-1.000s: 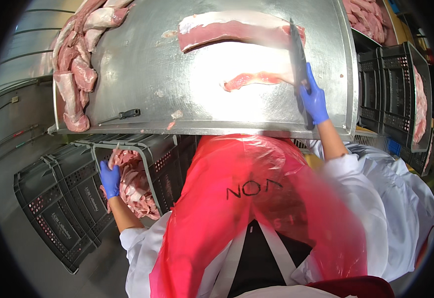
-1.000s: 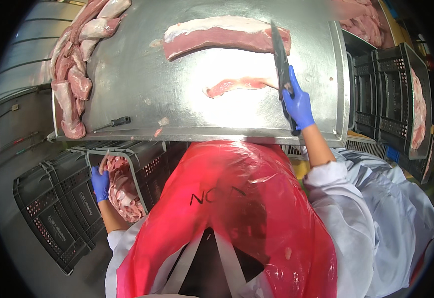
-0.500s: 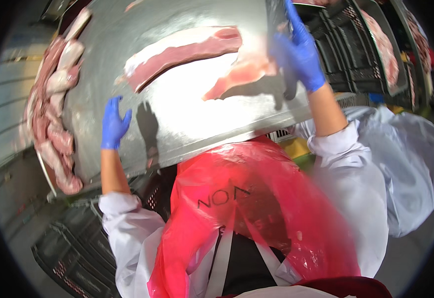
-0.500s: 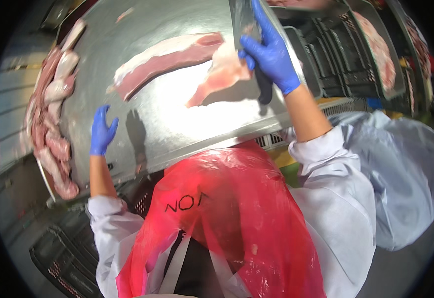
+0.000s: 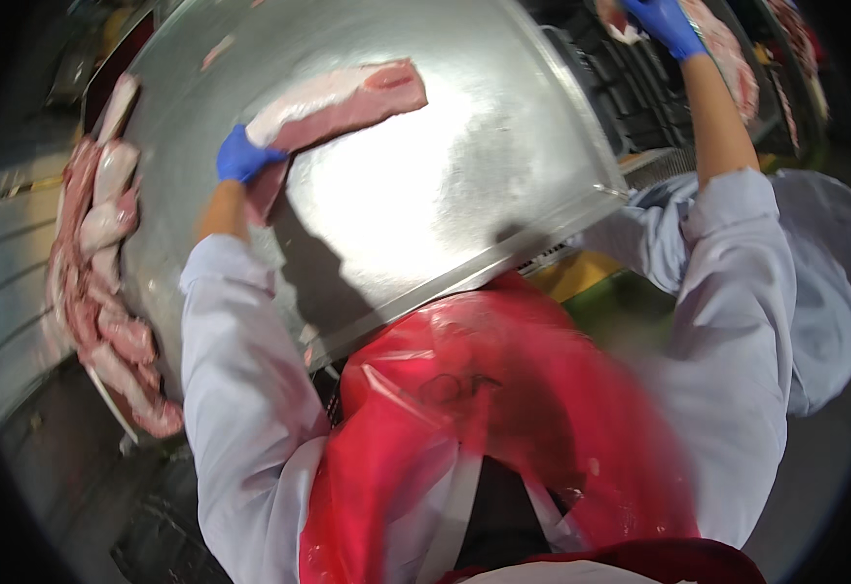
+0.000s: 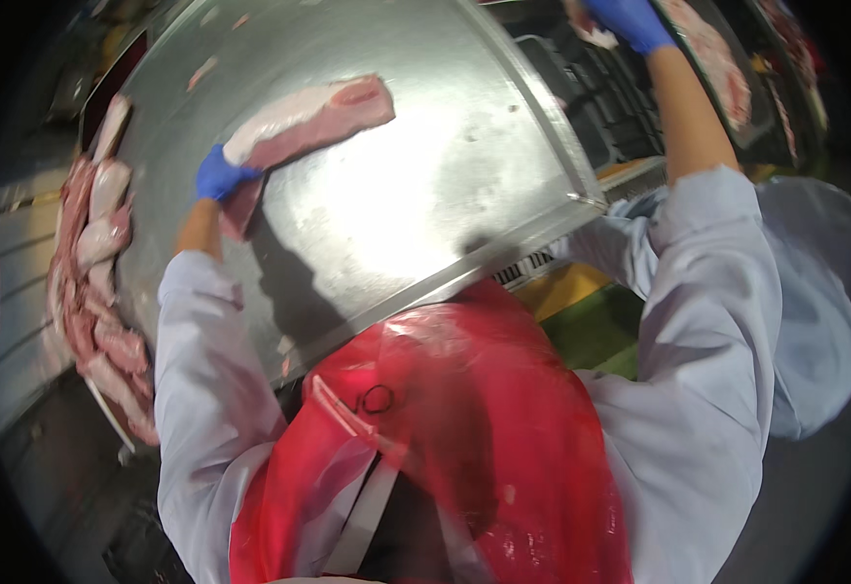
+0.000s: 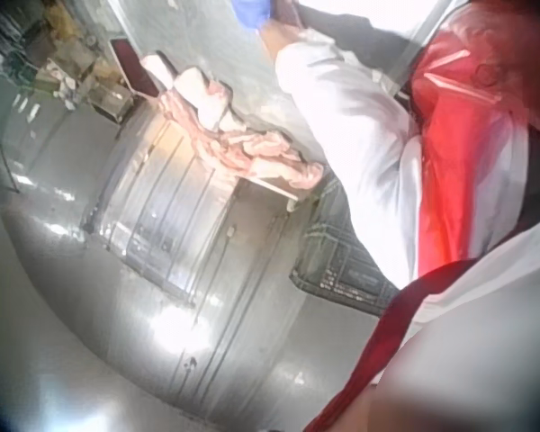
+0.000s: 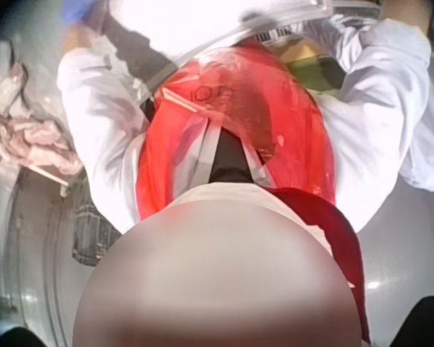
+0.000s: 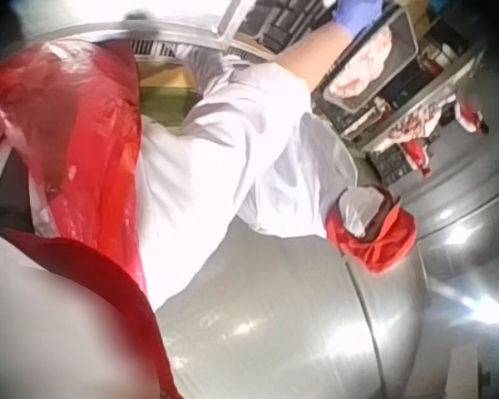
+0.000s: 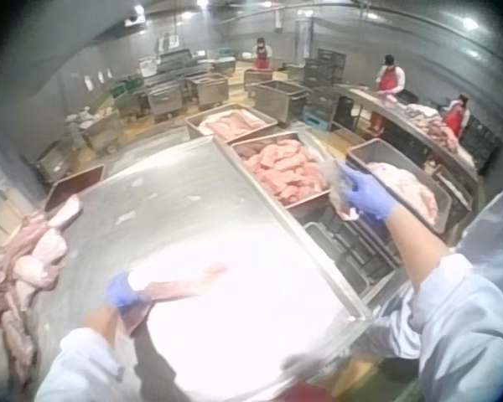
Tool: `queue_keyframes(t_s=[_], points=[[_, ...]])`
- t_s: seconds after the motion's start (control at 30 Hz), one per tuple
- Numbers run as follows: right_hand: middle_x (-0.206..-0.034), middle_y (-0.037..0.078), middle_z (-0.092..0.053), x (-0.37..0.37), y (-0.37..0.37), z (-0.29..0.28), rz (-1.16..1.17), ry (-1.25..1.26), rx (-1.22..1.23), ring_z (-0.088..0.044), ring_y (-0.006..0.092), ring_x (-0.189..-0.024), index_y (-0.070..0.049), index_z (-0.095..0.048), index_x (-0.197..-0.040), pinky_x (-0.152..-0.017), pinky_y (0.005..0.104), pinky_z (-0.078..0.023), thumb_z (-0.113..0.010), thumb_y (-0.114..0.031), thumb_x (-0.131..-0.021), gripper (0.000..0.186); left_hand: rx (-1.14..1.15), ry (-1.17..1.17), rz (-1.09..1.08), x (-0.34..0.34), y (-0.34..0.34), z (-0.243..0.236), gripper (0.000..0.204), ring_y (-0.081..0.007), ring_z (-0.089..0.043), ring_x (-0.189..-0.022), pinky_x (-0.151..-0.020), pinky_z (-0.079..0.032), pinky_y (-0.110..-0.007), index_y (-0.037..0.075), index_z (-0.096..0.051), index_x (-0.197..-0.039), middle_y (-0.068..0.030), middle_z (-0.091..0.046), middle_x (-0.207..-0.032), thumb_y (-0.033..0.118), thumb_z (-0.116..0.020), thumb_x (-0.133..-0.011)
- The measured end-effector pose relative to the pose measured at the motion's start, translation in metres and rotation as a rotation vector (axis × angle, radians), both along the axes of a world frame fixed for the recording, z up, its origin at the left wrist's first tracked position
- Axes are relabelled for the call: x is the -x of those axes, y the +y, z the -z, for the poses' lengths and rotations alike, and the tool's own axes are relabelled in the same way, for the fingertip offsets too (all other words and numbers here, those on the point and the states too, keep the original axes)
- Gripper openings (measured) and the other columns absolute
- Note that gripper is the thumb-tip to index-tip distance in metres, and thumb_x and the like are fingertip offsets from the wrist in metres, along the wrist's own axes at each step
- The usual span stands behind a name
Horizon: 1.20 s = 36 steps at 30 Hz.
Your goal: The person uses a knife to trim fat and connective tissue from large cuts of raw meat on a stainless steel table. They repeatedly lift the meat, make precise cuts to remove unwanted layers, and place the trimmed pieces into a black crate below. The process involves handling multiple pieces of meat sequentially.
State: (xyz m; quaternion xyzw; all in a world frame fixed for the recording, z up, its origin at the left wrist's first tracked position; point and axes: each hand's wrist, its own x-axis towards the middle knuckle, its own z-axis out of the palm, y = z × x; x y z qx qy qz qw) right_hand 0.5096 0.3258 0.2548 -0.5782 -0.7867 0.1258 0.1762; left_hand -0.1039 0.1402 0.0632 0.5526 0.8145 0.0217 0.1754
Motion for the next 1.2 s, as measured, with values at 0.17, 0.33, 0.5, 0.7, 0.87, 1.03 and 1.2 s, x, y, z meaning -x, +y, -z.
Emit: queue_keyframes(t_s=[0.17,0.33,0.5,0.7,0.87,1.03,1.2], points=[[-0.095,0.000,-0.061,0.006,-0.033,0.124,-0.278,0.530,-0.071,-0.058,0.0066,-0.076,-0.020,-0.026,-0.160,-0.064,0.0235,-0.053,-0.062,-0.006,-0.096,0.075,0.116,-0.679,-0.194,0.034,-0.057,-0.005,0.077,-0.0224,-0.065,-0.100,-0.091,-0.052,-0.038,-0.004,-0.059,-0.130,-0.0090,-0.069,-0.114,0.032,-0.089,-0.069],[-0.103,0.007,-0.062,0.094,-0.149,0.175,-0.165,0.729,0.451,-0.064,0.0117,-0.070,-0.037,-0.017,-0.160,-0.058,0.0270,-0.057,-0.061,-0.020,-0.100,0.077,-0.101,-0.679,-0.178,-0.008,-0.096,0.023,0.071,-0.0262,-0.066,-0.102,-0.091,-0.053,-0.037,-0.004,-0.058,-0.128,-0.0146,-0.068,-0.117,0.022,-0.087,-0.069],[-0.078,0.004,-0.060,0.174,-0.217,0.237,-0.067,0.841,0.860,-0.057,0.0102,-0.060,-0.031,-0.017,-0.162,-0.050,0.0265,-0.051,-0.060,-0.013,-0.097,0.079,-0.282,-0.158,-0.387,-0.128,-0.051,0.008,0.100,-0.0401,-0.067,-0.106,-0.092,-0.054,-0.043,-0.006,-0.044,-0.138,-0.0290,-0.065,-0.118,0.036,-0.090,-0.060],[-0.078,0.012,-0.065,0.246,-0.211,0.227,-0.054,0.539,0.766,-0.062,0.0186,-0.058,-0.026,-0.023,-0.160,-0.054,0.0343,-0.054,-0.053,-0.006,-0.091,0.079,-0.218,-0.111,-0.558,-0.182,0.005,-0.010,0.093,-0.0402,-0.064,-0.113,-0.097,-0.053,-0.045,-0.006,-0.038,-0.136,-0.0281,-0.061,-0.124,0.033,-0.086,-0.066],[-0.109,0.022,-0.069,0.276,-0.147,0.173,-0.267,0.056,0.702,-0.071,0.0340,-0.087,-0.018,-0.019,-0.160,-0.076,0.0401,-0.059,-0.048,-0.011,-0.091,0.076,-0.302,-0.051,-0.517,-0.183,0.015,0.005,0.083,-0.0383,-0.061,-0.111,-0.096,-0.053,-0.043,-0.005,-0.044,-0.124,-0.0270,-0.059,-0.119,0.034,-0.083,-0.062],[-0.123,0.025,-0.064,0.298,-0.134,0.169,-0.305,-0.133,0.667,-0.068,0.0364,-0.106,-0.014,-0.017,-0.160,-0.091,0.0441,-0.056,-0.045,-0.014,-0.093,0.073,-0.277,-0.102,-0.490,-0.190,0.019,0.001,0.083,-0.0390,-0.061,-0.111,-0.095,-0.053,-0.044,-0.005,-0.044,-0.124,-0.0270,-0.059,-0.119,0.034,-0.083,-0.062],[-0.100,0.027,-0.068,0.251,-0.238,0.182,-0.331,-0.137,0.558,-0.068,0.0404,-0.093,-0.010,-0.007,-0.161,-0.084,0.0499,-0.054,-0.049,-0.003,-0.088,0.084,-0.295,-0.178,-0.587,-0.167,0.013,0.012,0.086,-0.0395,-0.063,-0.110,-0.096,-0.053,-0.044,-0.006,-0.043,-0.125,-0.0276,-0.060,-0.118,0.036,-0.084,-0.061]])
